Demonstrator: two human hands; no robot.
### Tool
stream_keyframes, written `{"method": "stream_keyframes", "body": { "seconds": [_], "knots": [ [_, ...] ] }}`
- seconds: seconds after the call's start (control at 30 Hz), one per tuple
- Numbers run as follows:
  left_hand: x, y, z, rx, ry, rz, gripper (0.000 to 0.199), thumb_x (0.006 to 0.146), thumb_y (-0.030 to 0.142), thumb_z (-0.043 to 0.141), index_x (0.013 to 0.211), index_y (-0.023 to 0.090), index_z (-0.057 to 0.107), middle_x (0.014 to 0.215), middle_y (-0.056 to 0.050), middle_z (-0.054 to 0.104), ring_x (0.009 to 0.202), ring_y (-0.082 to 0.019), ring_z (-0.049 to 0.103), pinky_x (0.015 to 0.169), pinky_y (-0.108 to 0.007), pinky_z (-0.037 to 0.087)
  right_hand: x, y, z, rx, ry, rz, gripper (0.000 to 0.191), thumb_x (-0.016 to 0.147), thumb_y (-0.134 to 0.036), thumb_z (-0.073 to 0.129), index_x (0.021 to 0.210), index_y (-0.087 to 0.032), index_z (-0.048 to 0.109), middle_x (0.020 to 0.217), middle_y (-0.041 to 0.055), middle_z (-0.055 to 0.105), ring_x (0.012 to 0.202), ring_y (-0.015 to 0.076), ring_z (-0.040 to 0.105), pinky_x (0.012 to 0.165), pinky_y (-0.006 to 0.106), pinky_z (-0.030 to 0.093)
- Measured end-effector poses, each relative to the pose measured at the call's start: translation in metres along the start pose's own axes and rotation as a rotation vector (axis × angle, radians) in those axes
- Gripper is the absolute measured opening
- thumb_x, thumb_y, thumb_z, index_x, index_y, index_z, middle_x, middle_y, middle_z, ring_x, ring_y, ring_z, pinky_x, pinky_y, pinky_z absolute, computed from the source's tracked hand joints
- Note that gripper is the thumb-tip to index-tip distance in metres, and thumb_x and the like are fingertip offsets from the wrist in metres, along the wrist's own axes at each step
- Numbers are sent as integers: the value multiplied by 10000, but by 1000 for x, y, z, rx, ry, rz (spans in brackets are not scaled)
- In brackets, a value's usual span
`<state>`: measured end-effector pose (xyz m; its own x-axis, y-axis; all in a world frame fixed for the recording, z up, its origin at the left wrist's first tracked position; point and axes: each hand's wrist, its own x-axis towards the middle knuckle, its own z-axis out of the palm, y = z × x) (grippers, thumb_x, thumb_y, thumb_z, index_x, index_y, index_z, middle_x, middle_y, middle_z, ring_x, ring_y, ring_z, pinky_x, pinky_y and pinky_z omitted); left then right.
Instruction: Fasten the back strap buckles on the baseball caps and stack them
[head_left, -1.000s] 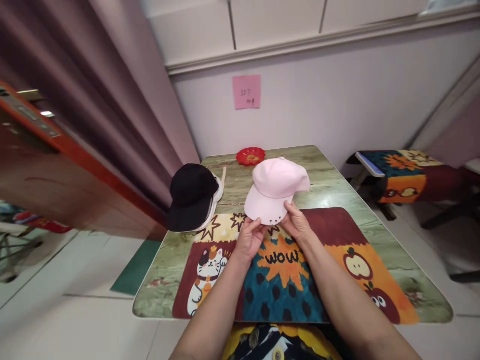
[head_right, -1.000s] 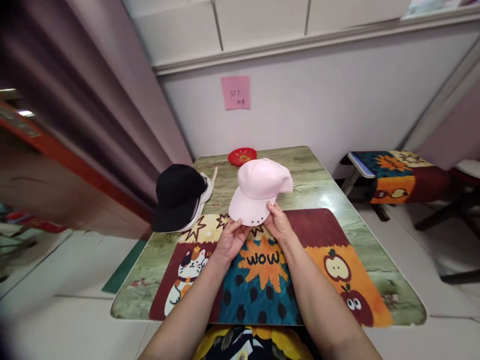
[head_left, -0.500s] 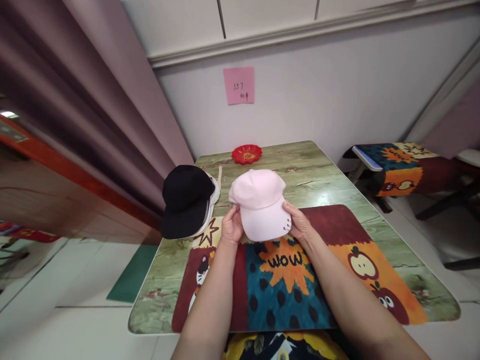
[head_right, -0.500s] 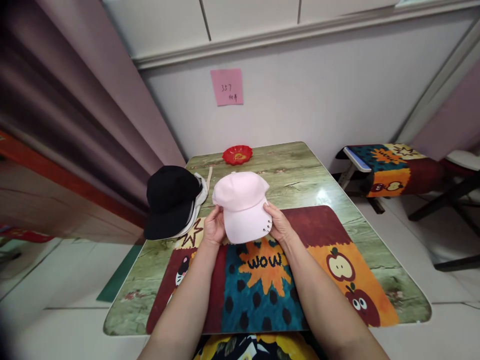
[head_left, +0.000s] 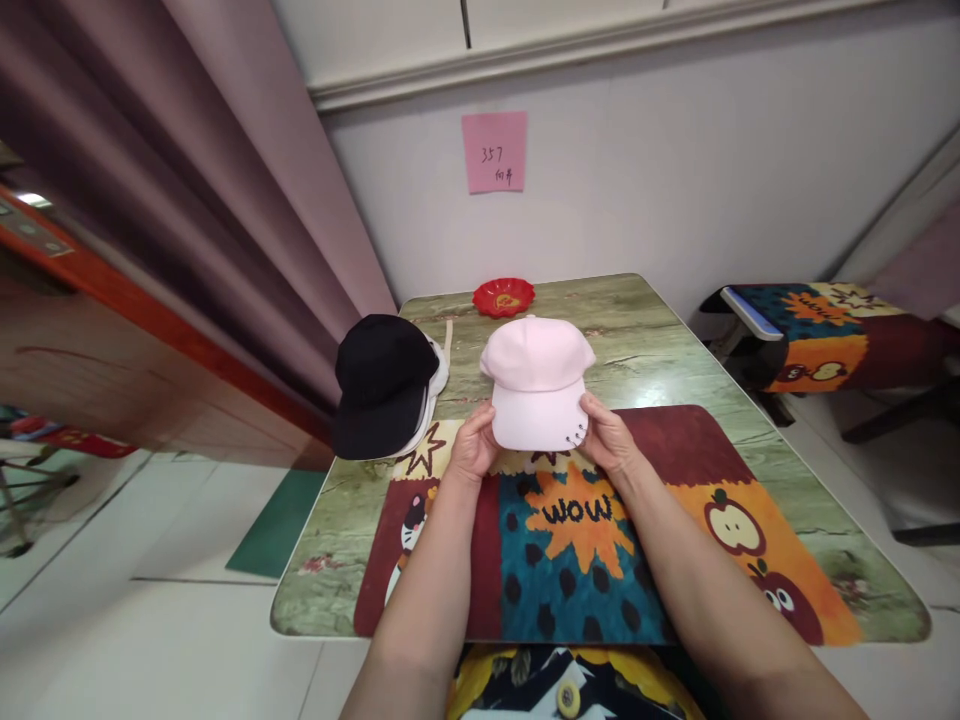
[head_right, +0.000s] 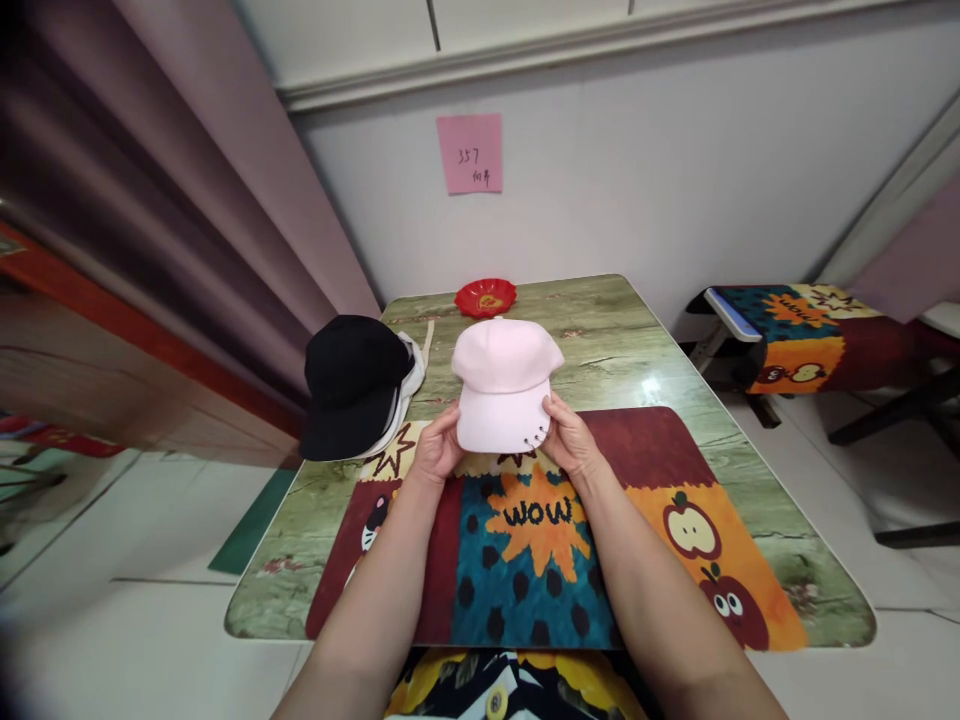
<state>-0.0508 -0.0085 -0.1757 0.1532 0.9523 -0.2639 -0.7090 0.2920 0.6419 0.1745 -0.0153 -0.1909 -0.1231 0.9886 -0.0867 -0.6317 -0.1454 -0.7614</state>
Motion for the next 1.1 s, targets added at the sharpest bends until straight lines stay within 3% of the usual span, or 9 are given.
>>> {"method": "stream_keyframes", "body": {
  "seconds": [0.33, 0.57, 0.67, 0.87, 1.0, 1.1],
  "knots": [
    [-6, -2, 2, 53, -34, 77, 435, 710, 174, 779, 1139, 179, 706, 1077, -85, 788, 1094, -265, 726, 1080, -416, 497, 0, 0, 0, -22, 0, -5, 372, 800, -393, 711, 1149, -268, 685, 1224, 29, 755, 1166, 268, 694, 1020, 456, 562],
    [-7, -1, 2, 45, -40, 88, 450, 721, 188, 788, 1163, 187, 703, 1108, -84, 783, 1061, -255, 729, 1064, -405, 504, -2, -4, 2, -49, -38, 38, 470, 716, -264, 714, 1185, -258, 683, 1116, 16, 776, 944, 236, 738, 840, 383, 609],
    [-8, 0, 3, 57, -67, 79, 447, 722, 181, 794, 1162, 185, 714, 1099, -79, 783, 1031, -241, 729, 1034, -377, 509, -4, -6, 7, -69, -10, -17, 500, 689, -242, 736, 1185, -283, 690, 1089, 4, 779, 929, 236, 732, 853, 386, 602],
    [-5, -1, 7, 97, -125, 146, 427, 775, 191, 757, 1198, 220, 703, 1233, -77, 736, 1154, -218, 676, 1020, -351, 505, -5, -4, 8, -103, 83, -188, 356, 636, -269, 831, 975, -288, 723, 1043, 1, 787, 1102, 279, 692, 1049, 466, 515],
    [-3, 1, 10, 48, -13, 215, 333, 828, 265, 727, 1157, 212, 720, 1275, -76, 724, 1299, -263, 599, 1085, -373, 491, -9, -6, 5, -327, 90, -301, 282, 674, -342, 856, 926, -270, 751, 1144, 64, 766, 1276, 353, 594, 1116, 550, 443],
    [-7, 5, 10, 26, 86, 235, 343, 909, 397, 673, 1166, 173, 719, 1215, -120, 741, 1337, -319, 575, 1105, -431, 488, -10, -10, 5, -611, 18, -457, 103, 765, -314, 783, 862, -279, 775, 1332, 49, 686, 1457, 328, 421, 1238, 547, 261]
  ]
}}
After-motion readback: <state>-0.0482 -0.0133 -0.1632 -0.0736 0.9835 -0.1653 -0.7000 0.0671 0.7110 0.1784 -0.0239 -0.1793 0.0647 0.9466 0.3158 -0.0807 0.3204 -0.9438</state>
